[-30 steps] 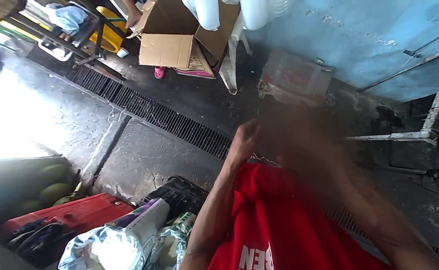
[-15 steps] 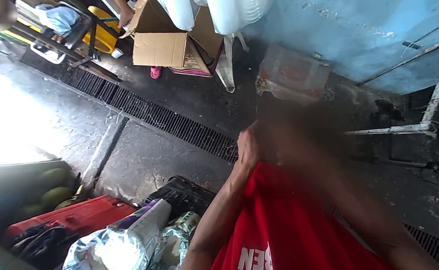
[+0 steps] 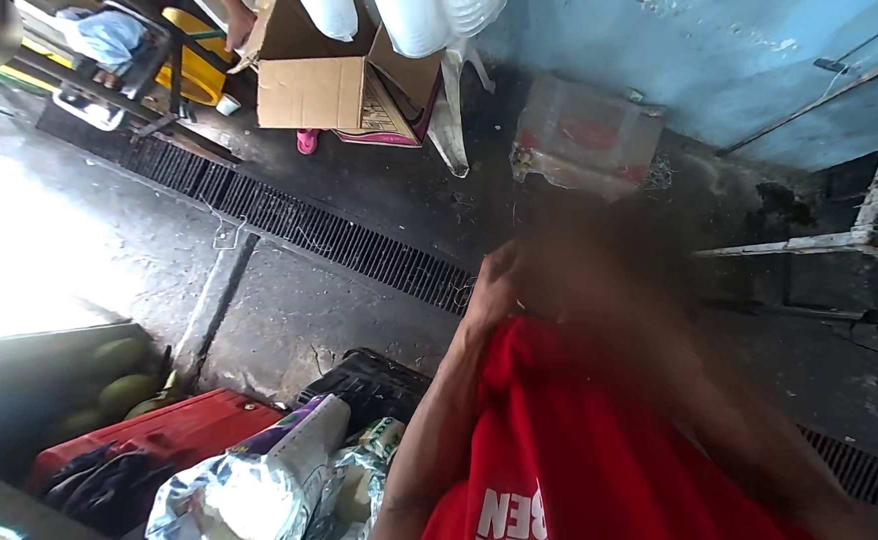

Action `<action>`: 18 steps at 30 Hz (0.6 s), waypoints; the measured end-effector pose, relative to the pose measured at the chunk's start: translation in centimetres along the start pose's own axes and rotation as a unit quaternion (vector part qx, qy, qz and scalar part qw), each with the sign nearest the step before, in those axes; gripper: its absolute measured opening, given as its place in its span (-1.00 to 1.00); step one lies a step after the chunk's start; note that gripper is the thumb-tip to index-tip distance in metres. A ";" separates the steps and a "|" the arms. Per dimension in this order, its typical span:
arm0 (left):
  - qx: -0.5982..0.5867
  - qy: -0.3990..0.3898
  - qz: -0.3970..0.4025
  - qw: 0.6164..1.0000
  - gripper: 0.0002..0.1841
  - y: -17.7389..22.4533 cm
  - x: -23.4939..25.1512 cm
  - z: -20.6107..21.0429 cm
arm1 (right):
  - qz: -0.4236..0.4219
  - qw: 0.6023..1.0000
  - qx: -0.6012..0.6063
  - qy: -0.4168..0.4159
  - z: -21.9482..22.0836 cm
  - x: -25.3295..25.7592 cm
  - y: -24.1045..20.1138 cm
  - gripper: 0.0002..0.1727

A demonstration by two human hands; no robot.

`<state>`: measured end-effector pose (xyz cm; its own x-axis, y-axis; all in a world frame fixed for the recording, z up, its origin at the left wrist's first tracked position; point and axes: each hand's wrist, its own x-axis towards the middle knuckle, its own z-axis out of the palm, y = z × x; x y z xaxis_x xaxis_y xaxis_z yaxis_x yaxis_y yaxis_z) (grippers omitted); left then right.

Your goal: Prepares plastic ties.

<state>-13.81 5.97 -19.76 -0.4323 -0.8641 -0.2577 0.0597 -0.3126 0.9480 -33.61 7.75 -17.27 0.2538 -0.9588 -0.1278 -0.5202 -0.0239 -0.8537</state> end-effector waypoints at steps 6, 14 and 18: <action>-0.110 0.005 -0.010 0.994 -0.78 0.6 -0.5 0.4 | -0.040 0.993 0.092 0.058 1.8 -0.9 -0.3 -0.57; -0.021 0.012 0.016 1.000 -0.85 1.4 -0.8 0.3 | -0.079 0.986 0.042 0.141 2.4 -0.9 -0.7 -0.84; 0.040 0.018 0.014 0.999 -0.83 1.8 -1.0 0.0 | -0.143 0.978 -0.021 0.150 2.2 -0.9 -0.5 -0.85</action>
<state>-13.32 6.25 -17.76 -0.3980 -0.8864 -0.2363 -0.0010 -0.2572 0.9664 -31.78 9.26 -17.81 0.1465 -0.9508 0.2728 -0.4971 -0.3092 -0.8107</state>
